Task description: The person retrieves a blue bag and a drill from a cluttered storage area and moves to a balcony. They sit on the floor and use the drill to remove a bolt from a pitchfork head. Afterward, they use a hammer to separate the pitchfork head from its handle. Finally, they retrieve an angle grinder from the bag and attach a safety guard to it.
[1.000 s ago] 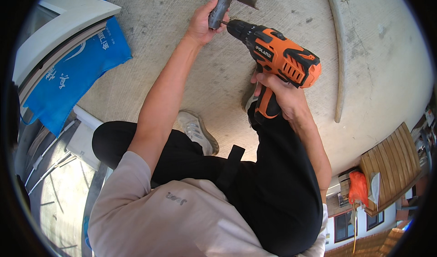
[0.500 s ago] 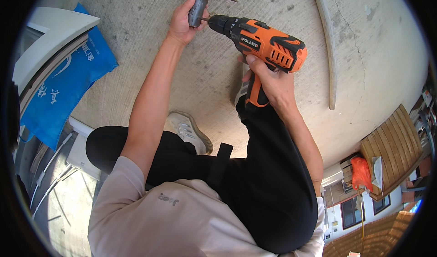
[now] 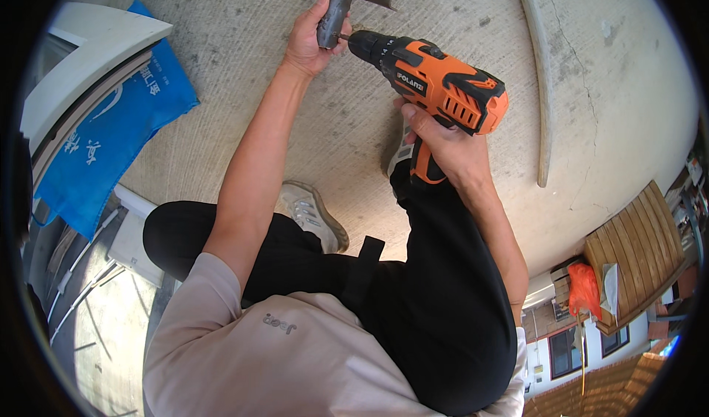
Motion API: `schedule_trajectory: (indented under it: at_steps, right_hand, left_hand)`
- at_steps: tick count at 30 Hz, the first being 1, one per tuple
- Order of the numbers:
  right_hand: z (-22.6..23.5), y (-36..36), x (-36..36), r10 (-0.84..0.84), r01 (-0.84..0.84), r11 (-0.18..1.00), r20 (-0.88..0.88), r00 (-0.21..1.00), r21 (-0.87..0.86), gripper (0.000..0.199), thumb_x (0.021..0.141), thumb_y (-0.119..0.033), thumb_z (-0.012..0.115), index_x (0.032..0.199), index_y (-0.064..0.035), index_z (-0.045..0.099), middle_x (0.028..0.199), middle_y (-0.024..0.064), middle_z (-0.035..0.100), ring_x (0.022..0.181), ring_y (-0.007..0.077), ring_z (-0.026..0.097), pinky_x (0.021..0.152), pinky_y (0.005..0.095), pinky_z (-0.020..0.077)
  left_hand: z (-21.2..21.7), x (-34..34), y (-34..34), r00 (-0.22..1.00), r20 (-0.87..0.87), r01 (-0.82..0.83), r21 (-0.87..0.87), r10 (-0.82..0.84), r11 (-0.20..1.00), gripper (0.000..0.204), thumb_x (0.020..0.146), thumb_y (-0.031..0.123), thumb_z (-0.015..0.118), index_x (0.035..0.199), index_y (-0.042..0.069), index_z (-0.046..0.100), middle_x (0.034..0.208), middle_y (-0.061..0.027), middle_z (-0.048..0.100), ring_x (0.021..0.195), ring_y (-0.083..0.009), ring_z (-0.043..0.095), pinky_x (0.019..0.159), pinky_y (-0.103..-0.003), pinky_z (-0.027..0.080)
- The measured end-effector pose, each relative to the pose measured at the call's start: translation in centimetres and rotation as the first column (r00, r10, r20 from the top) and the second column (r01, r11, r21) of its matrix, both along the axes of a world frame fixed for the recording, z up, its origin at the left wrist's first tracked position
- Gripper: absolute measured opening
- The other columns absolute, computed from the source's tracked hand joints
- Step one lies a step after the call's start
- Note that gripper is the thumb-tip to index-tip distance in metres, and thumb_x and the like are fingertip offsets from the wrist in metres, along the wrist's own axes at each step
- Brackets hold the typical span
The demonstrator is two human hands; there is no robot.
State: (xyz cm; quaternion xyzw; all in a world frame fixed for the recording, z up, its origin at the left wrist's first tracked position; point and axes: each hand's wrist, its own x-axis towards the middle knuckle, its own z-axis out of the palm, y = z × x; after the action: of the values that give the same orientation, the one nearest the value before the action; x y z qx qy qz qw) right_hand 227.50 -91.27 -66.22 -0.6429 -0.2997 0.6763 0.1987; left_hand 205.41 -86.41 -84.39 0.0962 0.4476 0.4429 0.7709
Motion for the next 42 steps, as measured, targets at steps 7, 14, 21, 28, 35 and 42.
schedule_trajectory:
  at_steps: [7, 14, 21, 28, 35, 42]
  right_hand:
    - [0.9, 0.1, -0.3, 0.077, -0.077, 0.997, -0.001, 0.997, -0.014, 0.032, 0.087, -0.004, 0.066, 0.119, -0.0012, 0.062, 0.1, 0.0042, 0.069, 0.07, 0.0102, 0.058, 0.067, 0.0265, 0.0515]
    - [0.5, -0.5, -0.4, 0.099, -0.099, 0.995, -0.02, 0.995, 0.014, 0.028, 0.087, 0.001, 0.061, 0.114, -0.0008, 0.062, 0.097, 0.003, 0.067, 0.071, 0.01, 0.058, 0.067, 0.0266, 0.0508]
    - [0.8, 0.0, -0.4, 0.114, -0.115, 0.993, 0.034, 0.993, 0.022, 0.02, 0.086, 0.003, 0.059, 0.105, -0.0004, 0.062, 0.09, 0.0024, 0.065, 0.067, 0.0099, 0.059, 0.063, 0.0267, 0.0508]
    - [1.3, 0.4, -0.4, 0.163, -0.167, 0.986, 0.094, 0.982, 0.032, 0.022, 0.083, 0.002, 0.061, 0.105, -0.0008, 0.063, 0.089, 0.0024, 0.066, 0.066, 0.009, 0.059, 0.063, 0.0259, 0.0508]
    - [2.4, 0.1, 0.4, 0.038, -0.047, 0.994, 0.096, 0.995, 0.098, 0.034, 0.081, 0.004, 0.06, 0.114, 0.0001, 0.063, 0.099, 0.0067, 0.07, 0.067, 0.0107, 0.06, 0.062, 0.0264, 0.0516]
    - [-2.0, -1.0, 4.4, -0.076, -0.05, 0.933, 0.328, 0.942, 0.357, 0.044, 0.082, -0.001, 0.065, 0.125, 0.0005, 0.058, 0.11, 0.01, 0.068, 0.074, 0.0126, 0.063, 0.066, 0.0298, 0.054]
  left_hand:
    - [0.2, -0.3, -0.2, 0.999, 0.034, -0.004, 0.061, 0.002, 0.998, 0.055, 0.093, 0.053, 0.056, 0.098, -0.002, 0.061, 0.068, -0.0084, 0.061, 0.056, -0.014, 0.056, 0.044, -0.027, 0.041]
    - [0.1, -0.3, -0.3, 1.0, 0.027, -0.012, 0.04, 0.011, 0.999, 0.055, 0.094, 0.054, 0.055, 0.098, -0.001, 0.061, 0.069, -0.0079, 0.063, 0.056, -0.0138, 0.056, 0.045, -0.027, 0.041]
    - [-0.1, -0.1, -0.4, 0.998, 0.06, -0.014, 0.073, 0.009, 0.997, 0.054, 0.095, 0.053, 0.054, 0.097, -0.001, 0.06, 0.066, -0.0073, 0.059, 0.055, -0.0144, 0.055, 0.044, -0.027, 0.041]
    - [-0.5, -0.4, -0.3, 0.996, 0.089, -0.016, 0.058, 0.011, 0.998, 0.055, 0.095, 0.053, 0.053, 0.098, -0.002, 0.058, 0.066, -0.0082, 0.058, 0.054, -0.0153, 0.053, 0.044, -0.027, 0.041]
    - [0.8, 0.6, 0.5, 0.996, 0.054, -0.071, 0.024, 0.07, 0.997, 0.056, 0.096, 0.053, 0.051, 0.098, -0.002, 0.057, 0.065, -0.0092, 0.058, 0.052, -0.0163, 0.053, 0.044, -0.028, 0.041]
    - [0.6, 0.1, 0.5, 0.995, 0.08, -0.054, 0.035, 0.051, 0.998, 0.054, 0.096, 0.052, 0.052, 0.096, -0.002, 0.056, 0.065, -0.0102, 0.057, 0.052, -0.0161, 0.053, 0.044, -0.027, 0.04]
